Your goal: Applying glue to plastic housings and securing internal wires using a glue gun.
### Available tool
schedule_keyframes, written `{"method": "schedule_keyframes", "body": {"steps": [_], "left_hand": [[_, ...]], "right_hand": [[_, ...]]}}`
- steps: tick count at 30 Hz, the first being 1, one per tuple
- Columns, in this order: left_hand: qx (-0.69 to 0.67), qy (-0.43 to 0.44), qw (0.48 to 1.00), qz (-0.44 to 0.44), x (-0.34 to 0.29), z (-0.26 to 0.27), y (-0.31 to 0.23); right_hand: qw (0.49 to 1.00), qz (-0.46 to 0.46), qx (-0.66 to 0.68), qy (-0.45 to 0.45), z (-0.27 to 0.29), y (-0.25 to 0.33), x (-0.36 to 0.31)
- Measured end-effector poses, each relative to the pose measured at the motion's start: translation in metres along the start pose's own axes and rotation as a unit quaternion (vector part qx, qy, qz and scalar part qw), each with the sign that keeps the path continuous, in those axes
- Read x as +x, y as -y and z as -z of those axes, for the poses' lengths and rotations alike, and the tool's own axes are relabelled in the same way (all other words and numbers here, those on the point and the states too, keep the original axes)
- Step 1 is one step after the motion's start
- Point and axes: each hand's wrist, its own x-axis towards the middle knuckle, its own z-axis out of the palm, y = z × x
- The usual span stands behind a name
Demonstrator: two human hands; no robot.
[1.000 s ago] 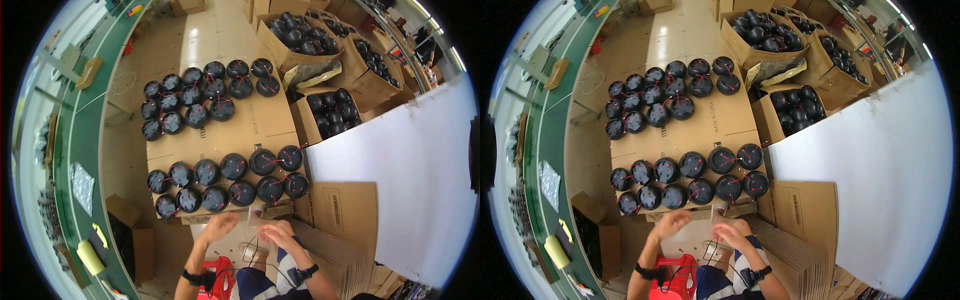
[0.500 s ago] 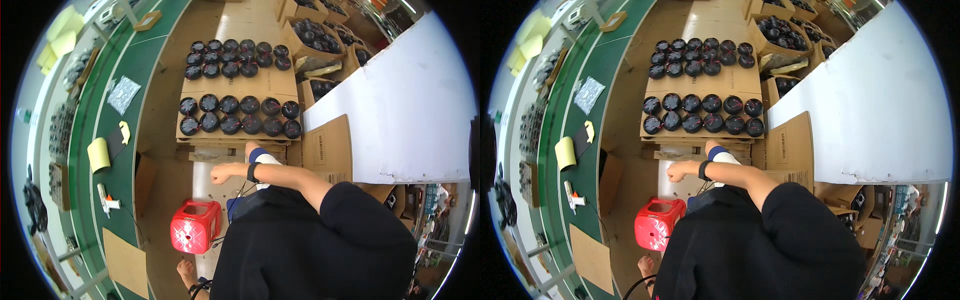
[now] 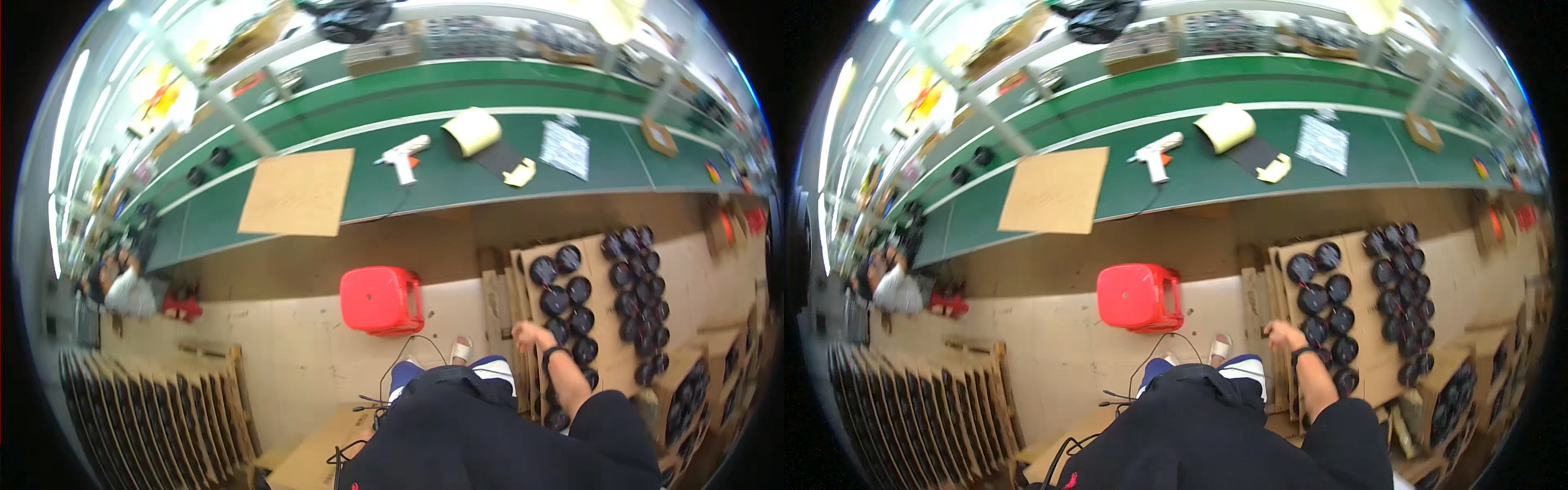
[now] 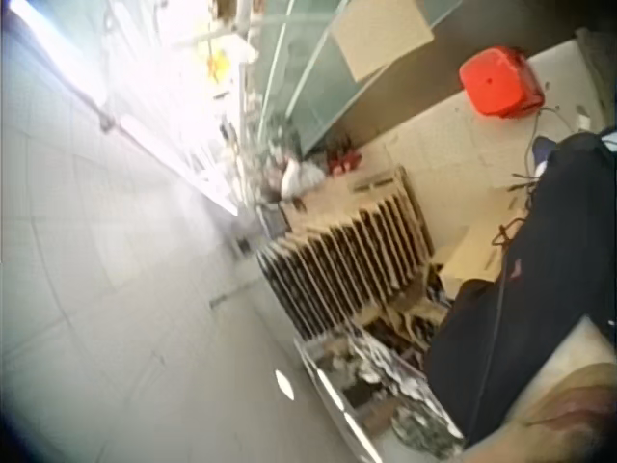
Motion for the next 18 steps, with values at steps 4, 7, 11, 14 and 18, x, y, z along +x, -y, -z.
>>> {"method": "schedule_keyframes", "body": {"steps": [4,7,11,14,18], "left_hand": [[-0.100,-0.053,0.993,0.034,-0.057,-0.049,0.015],[-0.154,-0.087,0.984,0.037,-0.068,-0.058,0.017],[-0.200,-0.106,0.974,0.026,-0.061,-0.048,0.034],[-0.219,-0.086,0.972,-0.007,-0.030,-0.013,0.020],[-0.229,-0.068,0.970,-0.047,0.033,0.068,0.046]], "right_hand": [[0.968,-0.113,0.065,0.216,-0.091,0.014,0.025],[0.975,-0.101,0.018,0.196,-0.140,0.061,0.039],[0.962,-0.069,-0.155,0.215,-0.134,0.128,0.067],[0.989,0.044,-0.056,0.130,-0.130,0.136,0.119],[0.988,0.044,0.145,-0.042,-0.126,0.191,0.125]]}}
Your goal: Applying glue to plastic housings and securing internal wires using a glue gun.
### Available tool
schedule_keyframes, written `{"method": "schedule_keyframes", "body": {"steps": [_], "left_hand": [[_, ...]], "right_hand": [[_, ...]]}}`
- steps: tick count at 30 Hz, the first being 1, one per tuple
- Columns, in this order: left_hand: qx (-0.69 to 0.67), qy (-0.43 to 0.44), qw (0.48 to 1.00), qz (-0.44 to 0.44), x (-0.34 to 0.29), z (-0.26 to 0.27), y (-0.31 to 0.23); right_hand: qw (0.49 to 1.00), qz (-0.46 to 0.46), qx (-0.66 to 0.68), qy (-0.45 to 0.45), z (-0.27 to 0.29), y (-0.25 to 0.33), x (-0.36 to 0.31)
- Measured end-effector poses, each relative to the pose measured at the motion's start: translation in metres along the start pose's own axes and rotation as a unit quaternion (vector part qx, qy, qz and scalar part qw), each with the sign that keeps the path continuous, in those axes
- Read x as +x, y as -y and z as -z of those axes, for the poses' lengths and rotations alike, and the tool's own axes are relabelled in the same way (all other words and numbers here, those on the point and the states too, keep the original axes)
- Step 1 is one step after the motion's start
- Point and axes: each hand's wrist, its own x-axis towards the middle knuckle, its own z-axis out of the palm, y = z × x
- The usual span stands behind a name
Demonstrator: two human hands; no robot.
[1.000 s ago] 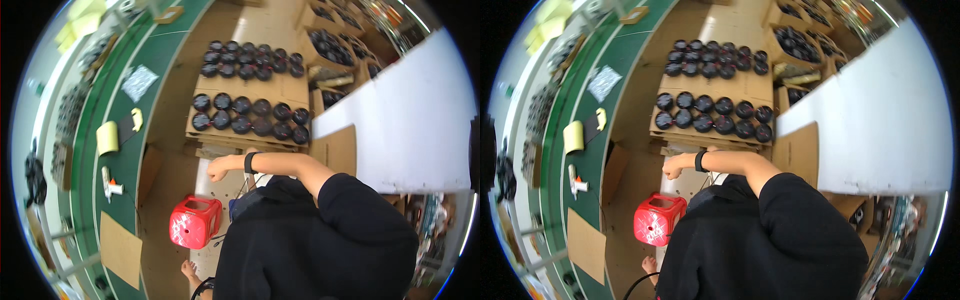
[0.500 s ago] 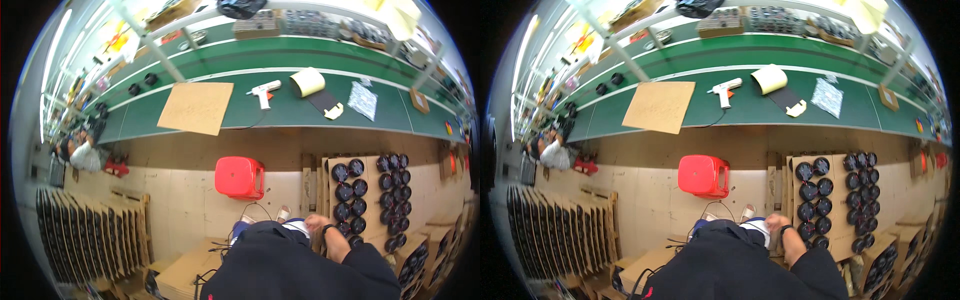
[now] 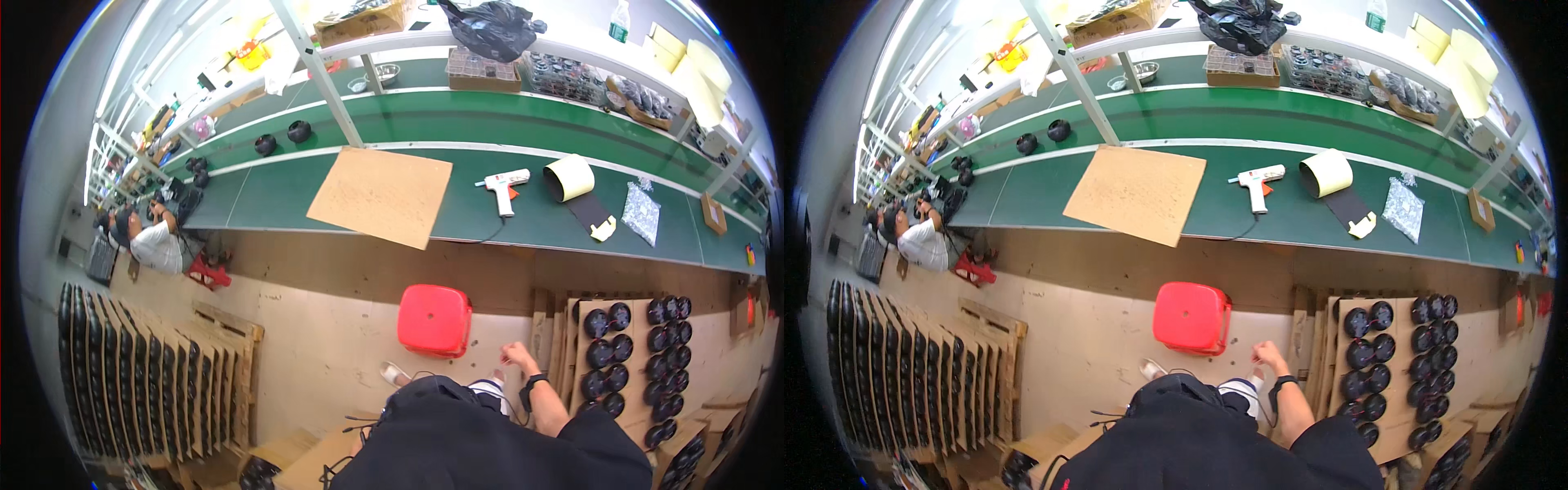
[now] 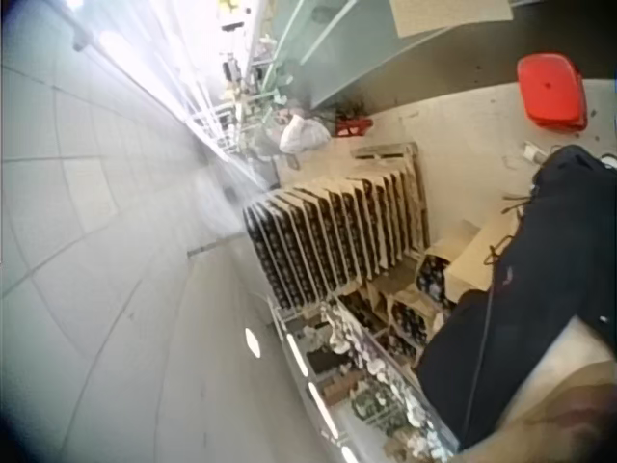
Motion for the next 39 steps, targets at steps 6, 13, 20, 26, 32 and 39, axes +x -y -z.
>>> {"method": "schedule_keyframes", "body": {"steps": [6,13,20,26,32,39], "left_hand": [[0.070,0.128,0.989,-0.034,0.135,0.183,-0.039],[0.065,0.012,0.998,0.019,0.232,0.312,-0.071],[0.219,0.140,0.953,0.156,0.284,0.354,-0.118],[0.229,0.125,0.964,0.052,0.334,0.398,-0.192],[0.424,0.143,0.892,0.058,0.356,0.432,-0.286],[0.461,0.140,0.875,-0.044,0.419,0.390,-0.479]], "right_hand": [[0.987,-0.009,-0.156,0.046,-0.087,0.038,-0.005],[0.978,-0.019,-0.195,0.076,-0.164,0.150,0.038],[0.916,0.035,-0.248,-0.313,-0.104,0.279,0.069],[0.731,0.132,-0.189,-0.643,-0.042,0.372,0.147],[0.739,0.002,-0.239,-0.629,0.043,0.419,0.214],[0.718,-0.179,-0.215,-0.637,0.086,0.419,0.244]]}}
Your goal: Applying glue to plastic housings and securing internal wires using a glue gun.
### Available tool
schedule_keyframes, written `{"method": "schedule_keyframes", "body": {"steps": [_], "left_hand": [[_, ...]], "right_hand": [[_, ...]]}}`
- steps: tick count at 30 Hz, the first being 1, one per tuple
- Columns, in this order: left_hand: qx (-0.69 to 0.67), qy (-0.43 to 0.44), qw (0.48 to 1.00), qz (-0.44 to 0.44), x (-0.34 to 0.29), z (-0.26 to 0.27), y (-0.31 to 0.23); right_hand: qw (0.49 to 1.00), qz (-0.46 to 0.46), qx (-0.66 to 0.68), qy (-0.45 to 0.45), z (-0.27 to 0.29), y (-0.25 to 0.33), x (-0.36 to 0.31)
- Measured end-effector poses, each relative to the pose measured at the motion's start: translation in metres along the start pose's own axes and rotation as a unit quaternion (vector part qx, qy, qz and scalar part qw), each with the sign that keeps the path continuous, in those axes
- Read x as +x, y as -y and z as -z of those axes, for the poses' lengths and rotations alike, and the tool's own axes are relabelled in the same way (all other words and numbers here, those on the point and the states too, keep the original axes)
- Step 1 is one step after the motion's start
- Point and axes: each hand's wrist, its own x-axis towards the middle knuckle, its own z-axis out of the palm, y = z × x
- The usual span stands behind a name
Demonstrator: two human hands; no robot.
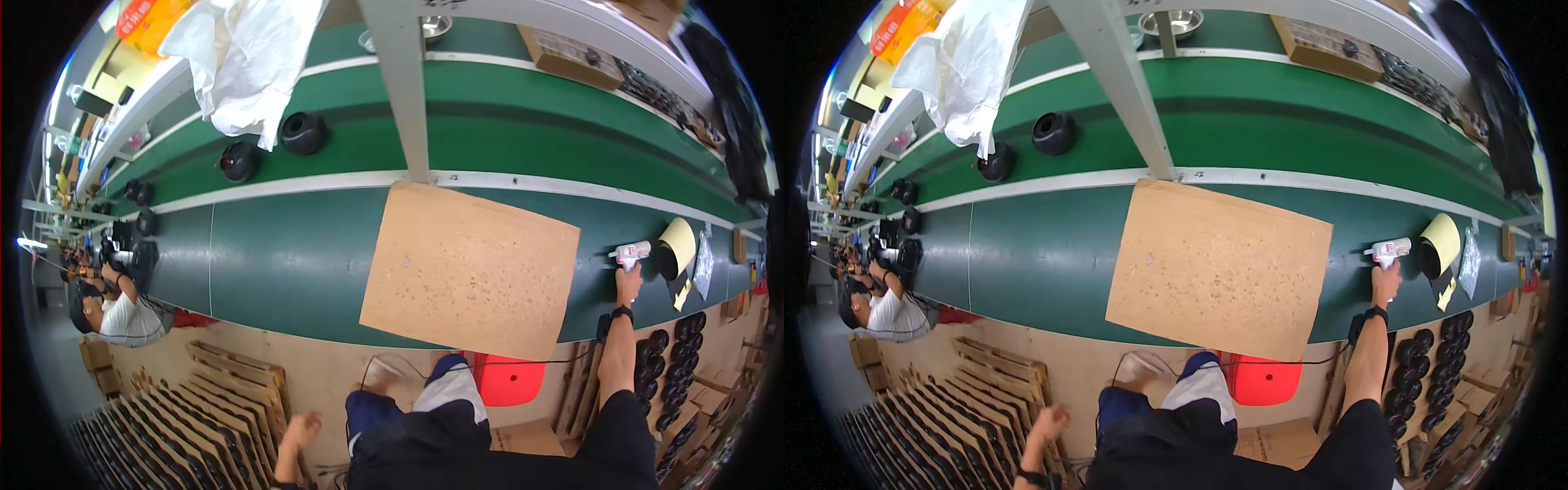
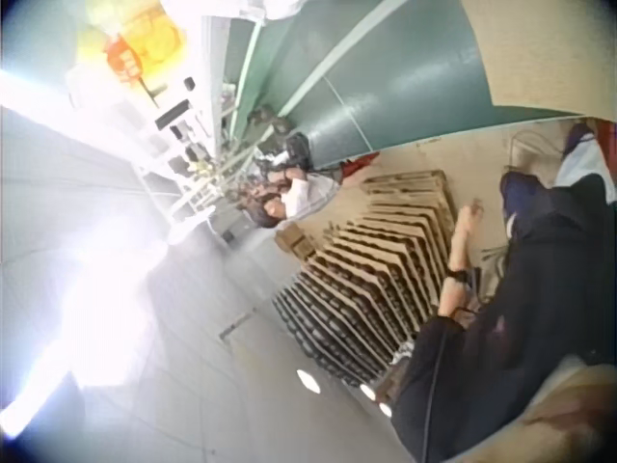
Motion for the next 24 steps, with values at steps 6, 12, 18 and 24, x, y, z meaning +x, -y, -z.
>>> {"method": "schedule_keyframes", "body": {"steps": [6,12,18,24], "left_hand": [[-0.036,-0.200,0.958,-0.205,0.154,0.161,-0.126],[0.048,-0.400,0.836,-0.373,0.394,0.296,-0.240],[0.211,-0.422,0.730,-0.494,0.532,0.366,-0.280],[0.171,-0.340,0.815,-0.438,0.498,0.353,-0.283]], "right_hand": [[0.922,0.019,0.374,0.094,0.054,-0.002,-0.093],[0.898,0.153,0.309,0.274,0.089,0.083,-0.285],[0.927,0.200,0.266,0.174,0.075,0.143,-0.351],[0.944,0.191,0.253,0.096,0.122,0.118,-0.342]]}}
